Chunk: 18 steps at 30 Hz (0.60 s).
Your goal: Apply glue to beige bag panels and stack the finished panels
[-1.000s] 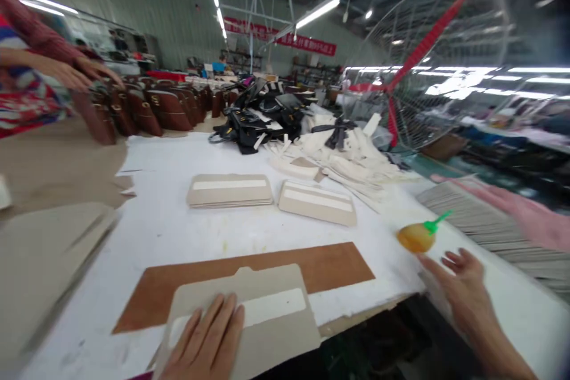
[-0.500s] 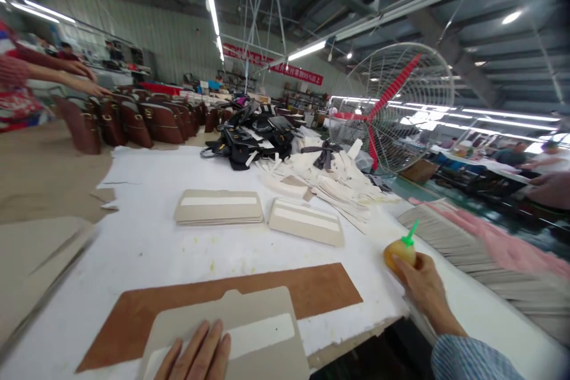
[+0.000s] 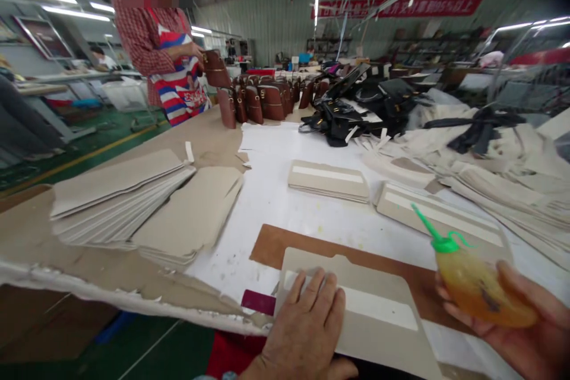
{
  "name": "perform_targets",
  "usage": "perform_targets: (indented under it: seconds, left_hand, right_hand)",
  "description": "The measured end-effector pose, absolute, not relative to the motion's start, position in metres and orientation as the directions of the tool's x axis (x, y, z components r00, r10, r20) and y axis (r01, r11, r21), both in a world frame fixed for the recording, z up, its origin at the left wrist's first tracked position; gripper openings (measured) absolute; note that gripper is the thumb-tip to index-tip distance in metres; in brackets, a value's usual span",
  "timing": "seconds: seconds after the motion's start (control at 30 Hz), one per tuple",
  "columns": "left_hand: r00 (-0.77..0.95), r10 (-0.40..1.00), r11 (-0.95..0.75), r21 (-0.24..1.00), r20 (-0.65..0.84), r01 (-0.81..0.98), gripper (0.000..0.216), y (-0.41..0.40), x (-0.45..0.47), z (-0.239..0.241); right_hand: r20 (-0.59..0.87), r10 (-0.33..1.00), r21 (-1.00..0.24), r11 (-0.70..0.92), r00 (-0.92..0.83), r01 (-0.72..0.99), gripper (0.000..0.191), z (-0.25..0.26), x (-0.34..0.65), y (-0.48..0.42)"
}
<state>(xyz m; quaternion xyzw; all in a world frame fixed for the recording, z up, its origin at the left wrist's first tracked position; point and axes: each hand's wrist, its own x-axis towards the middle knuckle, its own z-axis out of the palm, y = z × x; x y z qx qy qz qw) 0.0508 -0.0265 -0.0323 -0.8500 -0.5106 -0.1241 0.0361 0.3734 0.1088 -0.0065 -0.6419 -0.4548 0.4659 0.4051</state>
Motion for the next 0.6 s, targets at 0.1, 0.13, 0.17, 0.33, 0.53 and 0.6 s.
perform_targets:
  seconds: [0.1,0.13,0.17,0.33,0.53,0.6]
  left_hand:
    - [0.448,0.855,-0.479,0.065,0.261,0.875,0.084,-0.027,0.051,-0.036]
    - [0.447,0.854,-0.478,0.063,0.266,0.876,0.084,-0.028,0.051,-0.037]
    - [0.446,0.853,-0.478,0.059,0.271,0.877,0.084,-0.028,0.051,-0.038]
    - [0.429,0.847,-0.458,0.024,0.313,0.888,0.086,-0.029,0.054,-0.035]
    - [0.417,0.852,-0.451,0.038,0.316,0.892,0.087,-0.028,0.057,-0.034]
    - [0.411,0.848,-0.446,0.031,0.334,0.894,0.085,-0.027,0.058,-0.035]
  right_hand:
    - [-0.416,0.909,-0.909,-0.416,-0.017,-0.021,0.070,0.007,0.346,0.107]
    - [-0.401,0.914,-0.916,-0.400,-0.069,0.019,0.075,0.011,0.339,0.106]
    - [-0.370,0.922,-0.928,-0.362,-0.112,0.086,0.079,0.013,0.333,0.107]
    - [-0.161,0.967,-0.903,-0.064,-0.198,0.424,0.072,0.026,0.299,0.109]
    - [0.159,0.936,-0.743,0.324,-0.315,0.585,0.055,0.049,0.248,0.107]
    - [0.232,0.914,-0.713,0.392,-0.331,0.582,0.047,0.054,0.233,0.107]
